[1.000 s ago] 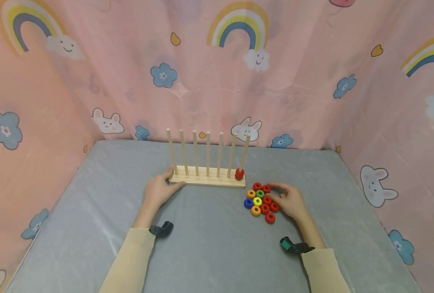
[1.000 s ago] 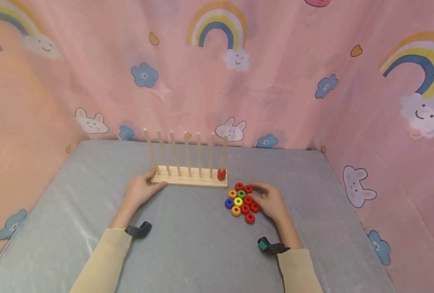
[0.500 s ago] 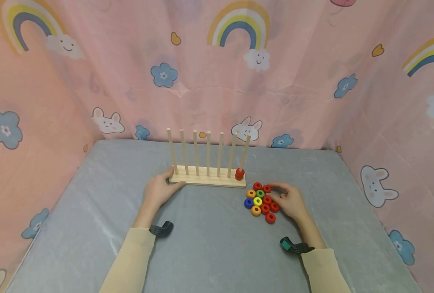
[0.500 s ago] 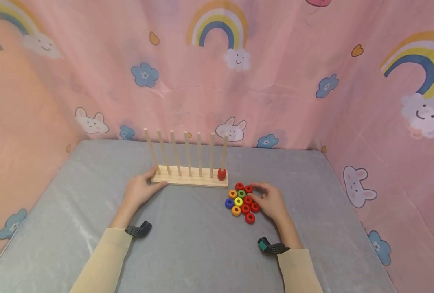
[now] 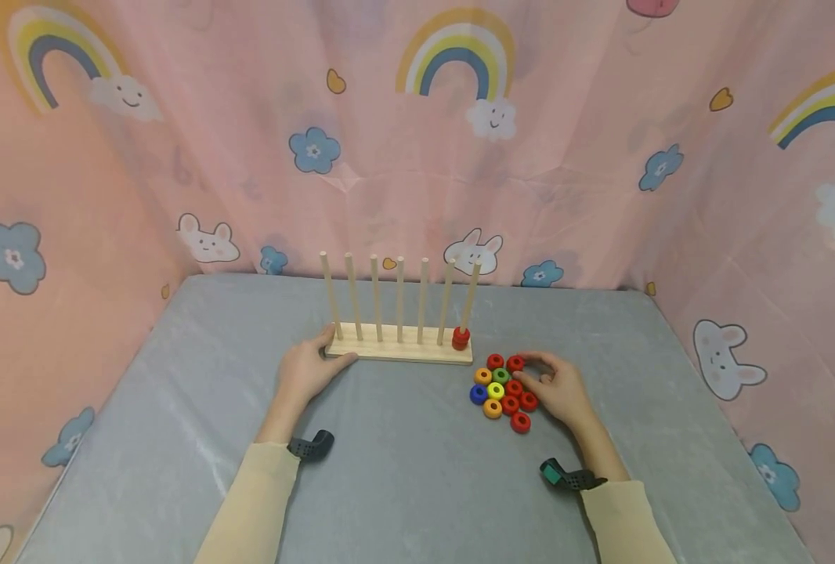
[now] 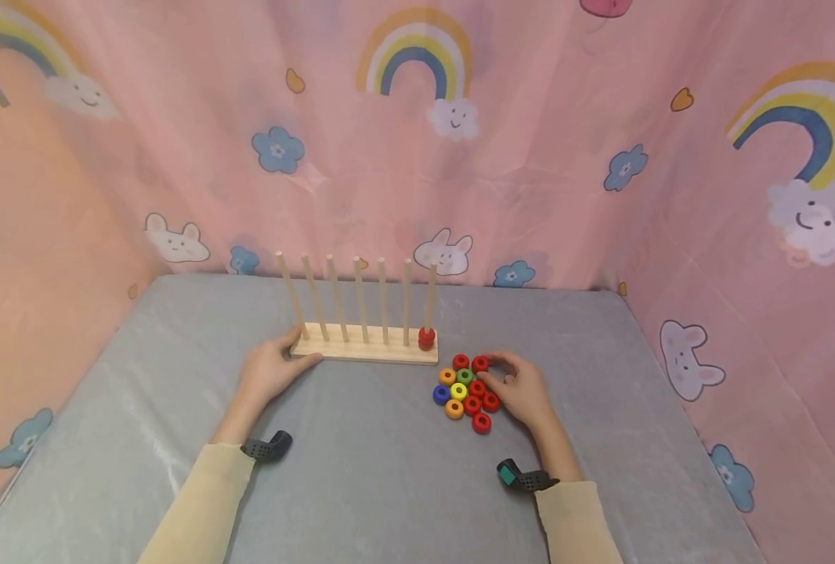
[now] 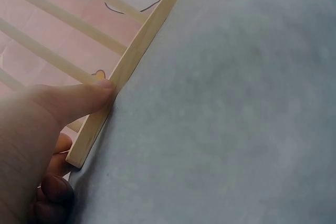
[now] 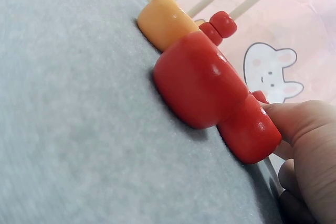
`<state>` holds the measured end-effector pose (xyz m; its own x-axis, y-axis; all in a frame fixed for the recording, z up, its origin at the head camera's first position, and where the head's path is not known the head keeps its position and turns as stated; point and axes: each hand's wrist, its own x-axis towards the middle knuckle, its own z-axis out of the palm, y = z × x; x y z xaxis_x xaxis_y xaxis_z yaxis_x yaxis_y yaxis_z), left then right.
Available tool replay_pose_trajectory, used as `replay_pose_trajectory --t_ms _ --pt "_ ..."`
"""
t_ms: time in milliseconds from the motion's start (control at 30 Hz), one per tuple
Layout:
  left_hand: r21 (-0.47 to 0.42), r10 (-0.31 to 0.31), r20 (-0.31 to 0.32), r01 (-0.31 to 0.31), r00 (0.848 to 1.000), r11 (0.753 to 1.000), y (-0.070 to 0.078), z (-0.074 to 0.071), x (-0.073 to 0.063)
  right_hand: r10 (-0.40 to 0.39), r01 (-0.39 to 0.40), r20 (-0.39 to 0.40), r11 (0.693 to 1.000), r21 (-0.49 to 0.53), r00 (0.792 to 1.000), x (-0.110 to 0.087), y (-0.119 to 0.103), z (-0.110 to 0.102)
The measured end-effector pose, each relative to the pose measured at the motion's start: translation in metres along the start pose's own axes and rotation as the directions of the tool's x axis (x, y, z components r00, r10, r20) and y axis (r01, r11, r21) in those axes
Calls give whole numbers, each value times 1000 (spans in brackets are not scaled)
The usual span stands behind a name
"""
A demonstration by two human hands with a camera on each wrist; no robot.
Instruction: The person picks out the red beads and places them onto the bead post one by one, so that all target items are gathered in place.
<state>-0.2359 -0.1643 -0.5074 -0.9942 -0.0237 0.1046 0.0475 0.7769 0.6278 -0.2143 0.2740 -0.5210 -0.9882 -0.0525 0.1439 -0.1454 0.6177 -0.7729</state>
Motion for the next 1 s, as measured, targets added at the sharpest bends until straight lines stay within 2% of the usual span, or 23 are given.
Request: replay_pose_trajectory --t_ms 1000 --pt "-5 -2 11 3 1000 1000 -2 0 1 12 -13 -5 1000 -10 1000 -1 -1 0"
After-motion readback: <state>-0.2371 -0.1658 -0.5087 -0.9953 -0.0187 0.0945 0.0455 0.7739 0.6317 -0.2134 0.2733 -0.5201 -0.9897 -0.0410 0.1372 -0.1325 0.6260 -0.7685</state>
